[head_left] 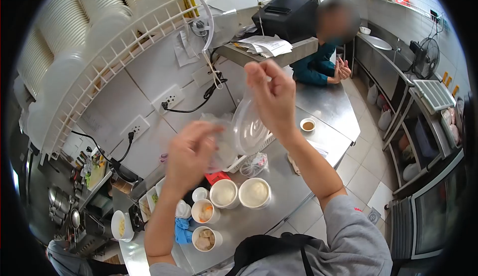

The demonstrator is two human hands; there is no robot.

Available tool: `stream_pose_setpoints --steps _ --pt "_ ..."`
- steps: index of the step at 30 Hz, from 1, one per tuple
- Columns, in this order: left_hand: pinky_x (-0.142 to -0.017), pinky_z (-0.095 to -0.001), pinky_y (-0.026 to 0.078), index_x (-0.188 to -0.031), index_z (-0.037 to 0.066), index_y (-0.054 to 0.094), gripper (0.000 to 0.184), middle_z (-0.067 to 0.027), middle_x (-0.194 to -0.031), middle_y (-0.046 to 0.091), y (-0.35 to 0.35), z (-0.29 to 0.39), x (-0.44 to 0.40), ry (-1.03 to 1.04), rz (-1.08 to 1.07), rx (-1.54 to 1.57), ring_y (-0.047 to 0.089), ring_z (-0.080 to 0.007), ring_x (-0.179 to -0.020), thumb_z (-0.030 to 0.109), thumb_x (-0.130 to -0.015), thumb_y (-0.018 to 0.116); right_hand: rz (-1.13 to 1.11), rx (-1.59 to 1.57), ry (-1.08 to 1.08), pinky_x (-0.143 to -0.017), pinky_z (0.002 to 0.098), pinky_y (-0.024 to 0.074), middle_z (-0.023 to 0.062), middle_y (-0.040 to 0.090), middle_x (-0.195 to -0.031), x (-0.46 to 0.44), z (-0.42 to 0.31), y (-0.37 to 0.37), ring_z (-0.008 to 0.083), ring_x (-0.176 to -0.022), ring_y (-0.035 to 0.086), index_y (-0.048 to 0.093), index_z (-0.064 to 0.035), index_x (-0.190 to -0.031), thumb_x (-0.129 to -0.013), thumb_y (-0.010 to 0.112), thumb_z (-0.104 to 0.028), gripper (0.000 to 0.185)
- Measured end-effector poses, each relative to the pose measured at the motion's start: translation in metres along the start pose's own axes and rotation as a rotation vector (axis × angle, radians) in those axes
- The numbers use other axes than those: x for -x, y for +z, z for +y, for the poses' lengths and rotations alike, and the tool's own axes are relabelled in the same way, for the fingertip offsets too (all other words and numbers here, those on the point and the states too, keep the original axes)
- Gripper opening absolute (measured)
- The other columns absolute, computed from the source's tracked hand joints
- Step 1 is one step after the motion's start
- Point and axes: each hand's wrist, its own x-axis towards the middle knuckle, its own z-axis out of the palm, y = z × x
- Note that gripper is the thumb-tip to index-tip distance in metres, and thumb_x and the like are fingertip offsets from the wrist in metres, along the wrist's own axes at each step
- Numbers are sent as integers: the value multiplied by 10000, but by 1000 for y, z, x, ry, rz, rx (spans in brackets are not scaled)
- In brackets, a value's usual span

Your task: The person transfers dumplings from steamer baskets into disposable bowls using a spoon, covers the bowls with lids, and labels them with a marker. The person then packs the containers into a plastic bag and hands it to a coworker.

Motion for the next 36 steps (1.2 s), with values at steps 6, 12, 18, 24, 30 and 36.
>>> stream_pose_setpoints --steps 6,12,18,24,30,36 --pt "-594 -271 466 -988 -2 623 289 -118 -975 601 28 2 16 103 -27 71 606 -228 -756 237 -840 556 45 96 -48 -440 260 280 41 440 -591 19 1 7 90 -506 339 517 25 -641 -840 651 -210 336" --pt "-544 -277 424 -862 -19 631 278 -131 -933 600 38 9 21 68 34 86 560 -206 -657 241 -898 539 30 238 -440 -454 250 355 52 532 -679 28 13 6 122 -502 435 564 12 -710 -811 669 -105 187" --pt "-566 -293 450 -855 -7 643 281 -136 -921 606 45 11 22 38 42 29 572 -221 -656 256 -894 552 176 198 -445 -497 226 422 93 611 -715 43 25 2 145 -546 547 587 16 -707 -812 653 -60 145" --pt "-618 -325 483 -878 14 659 278 -139 -940 610 51 10 20 107 67 -4 610 -272 -721 275 -883 561 219 169 -424 -523 198 436 97 623 -718 47 37 -2 91 -574 555 562 46 -701 -917 502 -88 261" --pt "-624 -333 484 -879 19 666 281 -139 -941 607 50 13 20 71 62 -26 609 -283 -722 278 -885 557 225 164 -420 -516 208 449 102 613 -706 49 38 -2 110 -562 574 548 48 -700 -914 494 -76 253" --pt "-567 -274 453 -852 -53 633 324 -171 -930 581 52 12 20 93 57 24 554 -203 -647 259 -895 554 268 154 -499 -456 228 410 104 630 -691 48 44 -2 139 -521 553 559 13 -668 -828 621 -39 179"
